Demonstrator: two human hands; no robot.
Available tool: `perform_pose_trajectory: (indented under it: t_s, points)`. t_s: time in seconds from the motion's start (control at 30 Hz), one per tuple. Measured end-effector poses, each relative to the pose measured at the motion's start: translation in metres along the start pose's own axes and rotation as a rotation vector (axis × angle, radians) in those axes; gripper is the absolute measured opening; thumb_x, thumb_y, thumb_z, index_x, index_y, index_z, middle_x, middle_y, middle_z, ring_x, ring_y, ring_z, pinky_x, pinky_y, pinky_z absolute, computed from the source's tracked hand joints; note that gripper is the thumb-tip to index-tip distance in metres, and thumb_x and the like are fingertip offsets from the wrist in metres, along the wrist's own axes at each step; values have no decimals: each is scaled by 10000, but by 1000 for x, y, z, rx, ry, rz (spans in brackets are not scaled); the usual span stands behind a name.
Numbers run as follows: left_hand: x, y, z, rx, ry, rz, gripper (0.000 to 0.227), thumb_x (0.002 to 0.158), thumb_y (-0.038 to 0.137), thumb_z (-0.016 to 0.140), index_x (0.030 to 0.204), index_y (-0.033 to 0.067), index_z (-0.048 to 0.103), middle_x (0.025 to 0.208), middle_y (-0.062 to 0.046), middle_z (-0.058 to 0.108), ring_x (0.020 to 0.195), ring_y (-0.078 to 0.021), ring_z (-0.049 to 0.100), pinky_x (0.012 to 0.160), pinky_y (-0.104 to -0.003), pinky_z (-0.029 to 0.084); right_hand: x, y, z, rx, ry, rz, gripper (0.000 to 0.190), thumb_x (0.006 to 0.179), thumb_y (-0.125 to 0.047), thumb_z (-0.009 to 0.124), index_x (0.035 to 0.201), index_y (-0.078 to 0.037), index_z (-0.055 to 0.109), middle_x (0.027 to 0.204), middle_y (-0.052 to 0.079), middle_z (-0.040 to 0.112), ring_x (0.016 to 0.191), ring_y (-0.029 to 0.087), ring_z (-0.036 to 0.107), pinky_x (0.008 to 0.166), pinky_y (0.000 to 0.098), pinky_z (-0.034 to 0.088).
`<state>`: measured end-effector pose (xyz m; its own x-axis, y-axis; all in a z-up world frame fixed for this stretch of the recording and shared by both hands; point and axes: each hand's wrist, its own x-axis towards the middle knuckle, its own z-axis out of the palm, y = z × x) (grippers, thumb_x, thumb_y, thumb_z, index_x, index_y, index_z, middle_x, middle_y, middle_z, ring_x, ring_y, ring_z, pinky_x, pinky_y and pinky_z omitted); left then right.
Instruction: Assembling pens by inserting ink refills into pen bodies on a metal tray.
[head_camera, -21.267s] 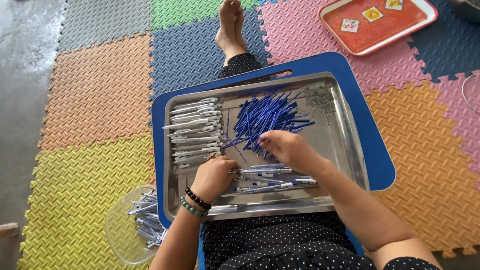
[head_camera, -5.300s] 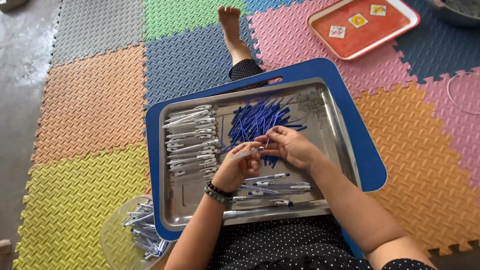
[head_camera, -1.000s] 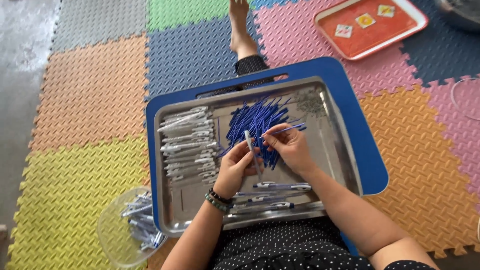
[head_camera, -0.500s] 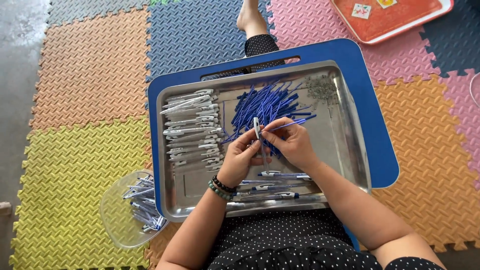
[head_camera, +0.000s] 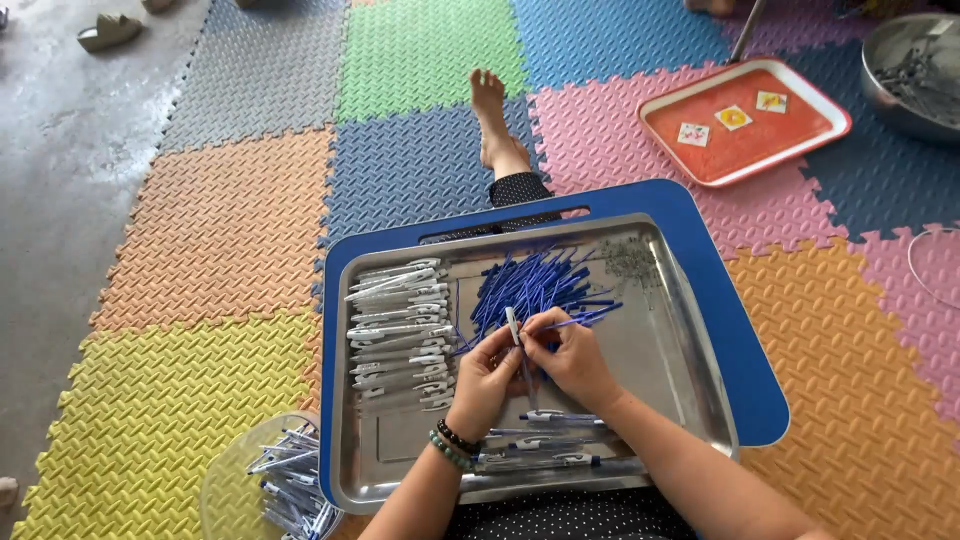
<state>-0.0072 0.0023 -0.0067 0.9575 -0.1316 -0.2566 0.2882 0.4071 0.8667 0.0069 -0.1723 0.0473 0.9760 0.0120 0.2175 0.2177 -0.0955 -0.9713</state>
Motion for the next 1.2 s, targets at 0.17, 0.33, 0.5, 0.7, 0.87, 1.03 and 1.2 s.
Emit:
perform_pose_trajectory:
  t_s: [0.17, 0.33, 0.5, 0.7, 0.87, 1.03, 1.2]
  points:
    - [5, 0, 2, 51, -3, 31, 466, 1098, 50, 710, 1561, 16, 663, 1314, -144, 798, 998, -285, 823, 757, -599, 748, 4, 9, -2, -99, -8, -87, 158, 901, -82, 921, 992, -105, 794, 1011, 83, 860, 930, 211, 842, 799, 312, 675]
    - [1, 12, 5, 16, 4, 12, 469, 1112, 68, 695, 1576, 20, 649, 1320, -140, 795, 1017, -299, 827, 777, -605, 743, 4, 3, -3, -173, -41, -145, 153, 921, -87, 901, 1017, -116, 785, 1024, 100, 842, 931, 275, 845, 813, 359, 698]
    - [-18, 54, 32, 139, -39, -17, 391, 1068, 97, 714, 1440, -14, 759, 1029, -121, 823, 790, -149, 755, 666, -270, 660, 5, -12, -13, -134, -90, -6, 158, 942, -82, 783, 1092, -87, 732, 921, 28, 823, 650, 120, 741, 617, 274, 636]
    - [-13, 47, 27, 95, -18, -57, 379, 1064, 5, 681, 1438, -20, 734, 1002, -173, 809, 729, -217, 776, 608, -321, 673, 9, 12, -23, 22, -77, 92, 178, 959, -73, 740, 1137, -58, 734, 991, 58, 826, 786, 131, 710, 731, 275, 607]
    - [-8, 43, 20, 56, 28, 12, 569, 1049, -21, 638, 1612, 46, 589, 1261, -152, 747, 832, -221, 769, 655, -337, 689, 18, 10, -32, 55, -66, 214, 604, 991, -55, 672, 1563, -48, 480, 933, 69, 708, 679, 132, 593, 620, 272, 498]
    - [-10, 42, 23, 22, 27, -9, 547, 1019, -54, 617, 1564, -2, 623, 1229, -161, 737, 756, -211, 748, 598, -322, 650, 23, 3, -45, -316, -182, 302, 953, 929, -123, 704, 1781, -60, 280, 780, 54, 722, 630, 160, 601, 608, 282, 495]
    - [-15, 43, 24, 132, -105, 65, 531, 1000, -72, 603, 1527, -22, 641, 1256, -157, 754, 682, -196, 756, 529, -280, 601, 35, -13, -59, 97, -233, 434, 1033, 954, -276, 827, 1793, -60, 266, 793, 56, 661, 630, 100, 504, 513, 235, 387]
